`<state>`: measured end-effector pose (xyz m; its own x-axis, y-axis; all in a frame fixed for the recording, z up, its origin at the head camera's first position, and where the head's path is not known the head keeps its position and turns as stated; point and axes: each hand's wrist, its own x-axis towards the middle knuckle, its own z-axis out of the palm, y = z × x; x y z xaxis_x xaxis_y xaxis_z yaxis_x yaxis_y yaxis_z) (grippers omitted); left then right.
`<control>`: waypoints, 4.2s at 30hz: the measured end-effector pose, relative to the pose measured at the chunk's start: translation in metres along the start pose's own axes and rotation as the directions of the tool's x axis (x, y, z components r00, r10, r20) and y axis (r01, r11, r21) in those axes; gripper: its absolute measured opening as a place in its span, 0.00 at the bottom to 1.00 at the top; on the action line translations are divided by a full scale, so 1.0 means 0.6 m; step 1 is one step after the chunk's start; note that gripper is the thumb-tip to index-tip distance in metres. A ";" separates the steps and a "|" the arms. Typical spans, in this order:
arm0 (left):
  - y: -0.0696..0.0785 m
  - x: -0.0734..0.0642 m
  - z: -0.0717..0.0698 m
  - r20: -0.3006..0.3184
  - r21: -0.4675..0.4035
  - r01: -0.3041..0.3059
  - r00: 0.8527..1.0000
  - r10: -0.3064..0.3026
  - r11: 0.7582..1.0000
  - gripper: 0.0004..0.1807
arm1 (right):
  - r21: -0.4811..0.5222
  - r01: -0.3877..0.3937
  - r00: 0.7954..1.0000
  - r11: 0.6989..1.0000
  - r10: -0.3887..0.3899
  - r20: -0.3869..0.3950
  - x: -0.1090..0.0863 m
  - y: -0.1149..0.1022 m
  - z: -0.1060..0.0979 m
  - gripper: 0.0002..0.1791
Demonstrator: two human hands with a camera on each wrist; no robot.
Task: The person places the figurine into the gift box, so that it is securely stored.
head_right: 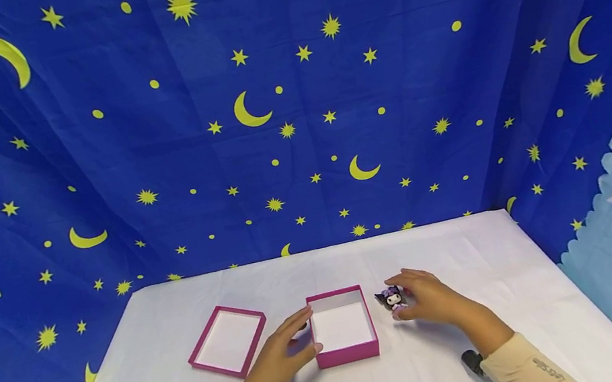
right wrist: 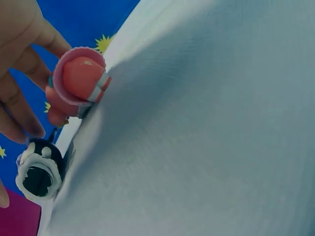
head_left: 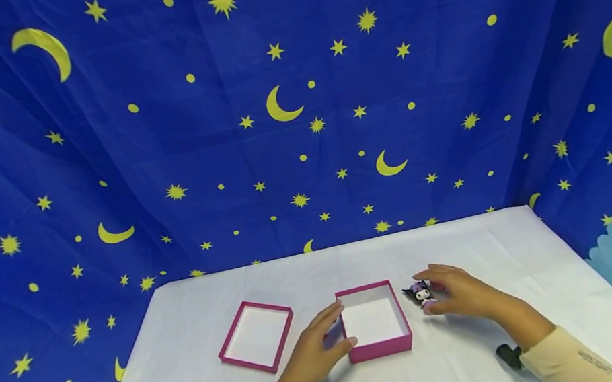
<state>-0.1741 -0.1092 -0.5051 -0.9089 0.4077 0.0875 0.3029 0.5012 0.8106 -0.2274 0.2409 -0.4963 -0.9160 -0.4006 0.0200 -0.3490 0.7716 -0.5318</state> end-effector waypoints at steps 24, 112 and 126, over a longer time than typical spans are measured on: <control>0.002 0.007 0.014 -0.002 0.036 0.068 0.998 -0.068 0.997 0.43 | -0.073 0.022 1.000 0.997 -0.024 -0.017 0.006 0.010 0.010 0.31; 0.004 -0.002 0.008 0.047 0.043 0.098 0.994 -0.100 0.994 0.43 | 0.007 0.279 0.956 0.960 -0.276 -0.100 0.037 -0.144 0.071 0.33; 0.000 -0.001 0.008 0.046 0.027 0.101 0.994 -0.102 0.995 0.45 | -0.155 0.270 0.960 0.950 -0.278 -0.031 0.059 -0.159 0.102 0.32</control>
<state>-0.1723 -0.1060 -0.5079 -0.9208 0.3894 -0.0223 0.2174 0.5599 0.7995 -0.2146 0.1229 -0.4968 -0.7885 -0.5838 0.1934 -0.6098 0.7015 -0.3689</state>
